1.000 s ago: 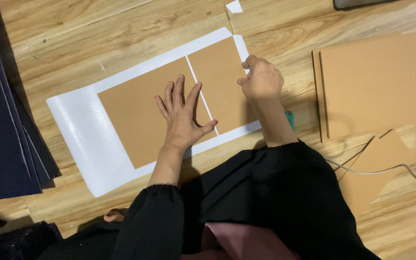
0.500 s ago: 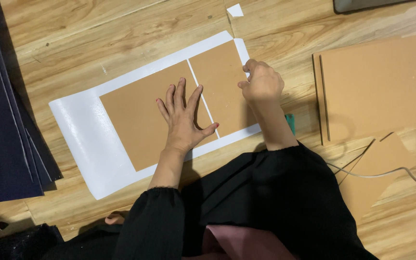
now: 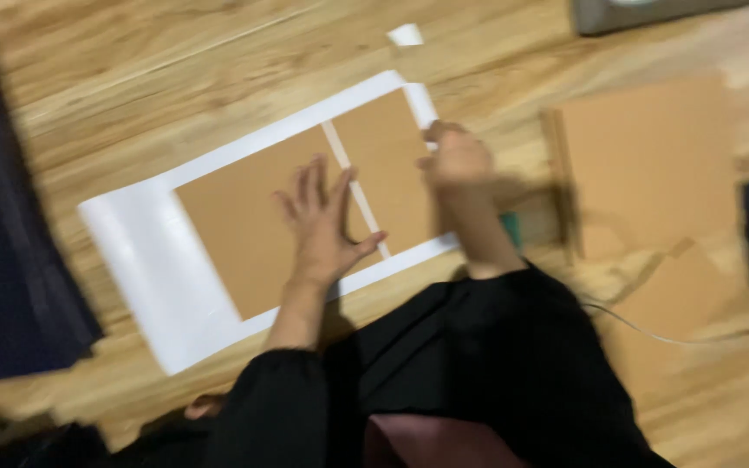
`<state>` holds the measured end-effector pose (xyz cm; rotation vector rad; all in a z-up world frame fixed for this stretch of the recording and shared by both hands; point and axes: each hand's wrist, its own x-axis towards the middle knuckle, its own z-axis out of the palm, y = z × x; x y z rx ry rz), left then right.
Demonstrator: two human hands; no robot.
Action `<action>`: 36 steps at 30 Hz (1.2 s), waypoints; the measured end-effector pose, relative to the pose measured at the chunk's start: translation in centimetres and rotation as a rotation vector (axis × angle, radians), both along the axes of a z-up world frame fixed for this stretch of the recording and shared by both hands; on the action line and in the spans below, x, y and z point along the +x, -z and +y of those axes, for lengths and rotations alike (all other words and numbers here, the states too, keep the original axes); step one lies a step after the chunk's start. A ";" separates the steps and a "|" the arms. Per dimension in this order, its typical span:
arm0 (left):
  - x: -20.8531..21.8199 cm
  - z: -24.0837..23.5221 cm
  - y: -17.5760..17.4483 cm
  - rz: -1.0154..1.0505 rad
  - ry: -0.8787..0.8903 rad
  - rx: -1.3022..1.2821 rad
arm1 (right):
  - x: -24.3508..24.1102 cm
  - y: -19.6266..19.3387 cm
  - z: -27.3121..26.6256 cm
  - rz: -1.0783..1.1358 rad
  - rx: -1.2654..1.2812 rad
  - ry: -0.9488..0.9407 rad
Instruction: Assembling cardboard folders by placing panels onto an adhesive sheet and smoothing them with a tool
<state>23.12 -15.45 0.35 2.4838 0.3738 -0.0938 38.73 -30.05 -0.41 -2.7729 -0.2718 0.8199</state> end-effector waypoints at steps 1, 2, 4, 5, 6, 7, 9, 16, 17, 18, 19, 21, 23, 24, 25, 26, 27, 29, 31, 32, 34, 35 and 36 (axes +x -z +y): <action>0.0 0.0 0.2 0.003 0.001 -0.003 | -0.1 -0.4 -0.1 -0.037 -0.037 -0.021; 0.1 -0.1 0.4 0.005 0.002 -0.005 | 0.0 -0.6 -0.2 -0.075 -0.072 -0.041; -0.2 0.6 -0.2 0.014 -0.004 -0.004 | 0.3 1.8 0.1 -0.095 -0.036 -0.054; 0.2 -0.2 -0.2 0.025 0.020 -0.028 | 0.5 2.9 -1.4 -0.112 -0.027 -0.039; 0.3 -0.4 0.1 0.022 0.046 -0.052 | 0.3 1.7 -1.4 -0.114 -0.052 -0.014; 0.2 -0.3 0.2 0.032 0.037 -0.018 | 0.0 0.6 -0.8 -0.112 -0.069 -0.021; 0.0 -0.4 0.5 0.041 0.028 0.016 | -0.3 -0.5 -0.3 -0.110 -0.085 -0.028; 0.3 -0.1 -0.2 0.052 0.011 -0.011 | -0.3 -1.3 0.4 -0.080 -0.098 -0.031; 0.0 -0.3 -0.2 0.070 0.009 -0.027 | -0.6 -1.1 0.3 -0.052 -0.119 -0.029; 0.5 -0.2 -0.1 0.062 0.015 -0.024 | -0.2 -1.0 0.3 -0.060 -0.116 -0.022; 0.3 -0.3 0.0 0.068 0.012 -0.015 | -0.3 -0.8 0.2 -0.059 -0.098 -0.025; 0.2 -0.3 0.2 0.079 0.012 -0.009 | -0.5 -0.9 0.0 -0.052 -0.084 -0.025; 0.1 -0.3 0.3 0.075 0.007 -0.017 | -0.5 -1.4 0.1 -0.032 -0.077 -0.053; 0.2 -0.3 0.0 0.080 0.007 -0.019 | -0.5 -1.6 0.2 -0.026 -0.079 -0.053; 0.3 -0.3 -0.3 0.088 0.003 -0.032 | -0.5 -1.7 0.2 -0.021 -0.072 -0.055; 0.4 -0.3 -0.7 0.095 -0.001 -0.044 | -0.5 -1.9 0.3 -0.017 -0.064 -0.056; 0.4 -0.3 -0.6 0.097 -0.003 -0.045 | -0.5 -1.7 0.3 -0.015 -0.064 -0.058; 0.3 -0.3 -0.3 0.097 0.001 -0.042 | -0.5 -1.3 0.1 -0.040 -0.068 -0.057; 0.3 -0.4 -0.6 0.102 0.002 -0.047 | -0.7 -1.6 0.2 -0.038 -0.055 -0.047; 0.4 -0.4 -0.7 0.102 0.002 -0.049 | -0.7 -1.8 0.2 -0.042 -0.041 -0.038; 0.3 -0.4 -0.6 0.111 0.005 -0.043 | -0.8 -2.0 0.4 -0.055 -0.048 -0.037; 0.4 -0.3 -0.5 0.116 0.008 -0.034 | -0.8 -2.2 0.5 -0.073 -0.053 -0.037; 0.4 -0.3 -0.6 0.117 0.007 -0.035 | -0.7 -1.9 0.4 -0.072 -0.054 -0.038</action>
